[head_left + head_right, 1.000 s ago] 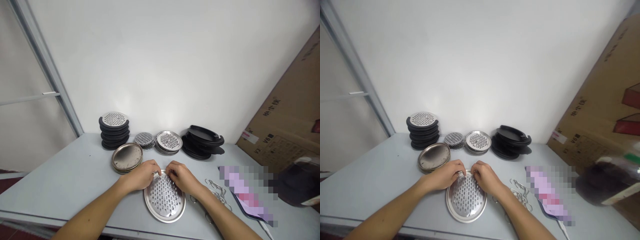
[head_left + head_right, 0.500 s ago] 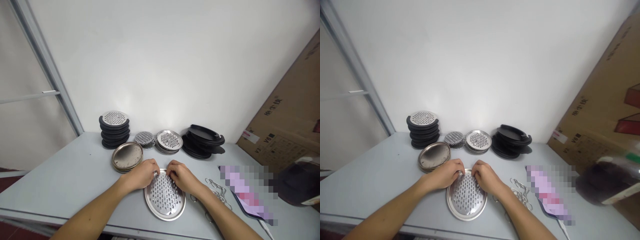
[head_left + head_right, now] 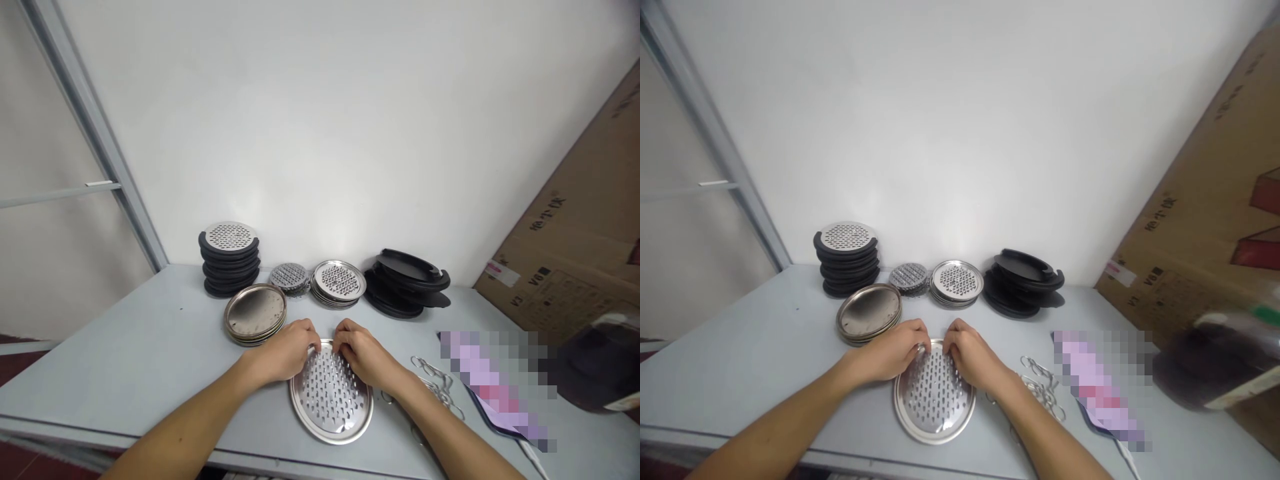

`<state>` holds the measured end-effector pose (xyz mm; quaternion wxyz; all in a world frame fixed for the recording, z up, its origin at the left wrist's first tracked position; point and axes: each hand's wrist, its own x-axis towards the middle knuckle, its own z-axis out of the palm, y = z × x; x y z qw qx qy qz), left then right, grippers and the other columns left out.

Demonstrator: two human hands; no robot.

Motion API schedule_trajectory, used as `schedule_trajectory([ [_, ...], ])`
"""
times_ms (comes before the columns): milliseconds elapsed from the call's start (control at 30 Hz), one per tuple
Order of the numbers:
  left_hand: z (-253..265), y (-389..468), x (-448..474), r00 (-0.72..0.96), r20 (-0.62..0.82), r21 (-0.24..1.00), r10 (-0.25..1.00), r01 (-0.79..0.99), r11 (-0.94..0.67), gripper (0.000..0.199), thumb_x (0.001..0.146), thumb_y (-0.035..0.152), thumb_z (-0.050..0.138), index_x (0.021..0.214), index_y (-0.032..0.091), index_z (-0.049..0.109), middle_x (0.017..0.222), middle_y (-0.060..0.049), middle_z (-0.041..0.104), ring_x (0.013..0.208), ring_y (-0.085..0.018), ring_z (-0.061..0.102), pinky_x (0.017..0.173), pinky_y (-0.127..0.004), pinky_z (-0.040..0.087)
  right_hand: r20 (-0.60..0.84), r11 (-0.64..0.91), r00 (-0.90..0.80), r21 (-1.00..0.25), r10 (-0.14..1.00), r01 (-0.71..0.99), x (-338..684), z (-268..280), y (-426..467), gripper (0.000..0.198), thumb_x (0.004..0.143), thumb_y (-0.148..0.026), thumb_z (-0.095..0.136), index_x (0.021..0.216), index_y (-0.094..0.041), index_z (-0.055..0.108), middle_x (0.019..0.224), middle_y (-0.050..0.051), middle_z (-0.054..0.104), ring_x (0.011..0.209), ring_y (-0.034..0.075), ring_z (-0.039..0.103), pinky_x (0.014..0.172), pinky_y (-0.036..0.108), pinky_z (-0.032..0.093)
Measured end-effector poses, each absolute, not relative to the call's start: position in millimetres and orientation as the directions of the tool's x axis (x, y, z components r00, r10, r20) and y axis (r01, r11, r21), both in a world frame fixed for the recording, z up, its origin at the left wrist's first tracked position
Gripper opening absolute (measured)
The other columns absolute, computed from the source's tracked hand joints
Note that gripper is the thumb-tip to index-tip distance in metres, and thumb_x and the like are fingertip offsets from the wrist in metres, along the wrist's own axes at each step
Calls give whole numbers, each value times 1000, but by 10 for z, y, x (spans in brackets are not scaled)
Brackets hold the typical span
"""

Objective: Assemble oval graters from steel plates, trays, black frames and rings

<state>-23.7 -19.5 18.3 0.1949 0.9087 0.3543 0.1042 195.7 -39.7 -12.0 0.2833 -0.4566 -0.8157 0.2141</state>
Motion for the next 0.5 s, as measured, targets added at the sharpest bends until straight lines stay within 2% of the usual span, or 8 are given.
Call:
schedule_trajectory([
  [500, 191, -190, -239, 717, 43, 439, 696, 612, -658, 34, 82, 4, 46, 99, 23, 69, 107, -5, 59, 94, -18, 59, 89, -27, 46, 276, 494, -419, -612, 865, 618, 1949, -123, -413, 34, 76, 4, 42, 77, -19, 67, 93, 5, 58, 84, 15, 59, 79, 25, 47],
])
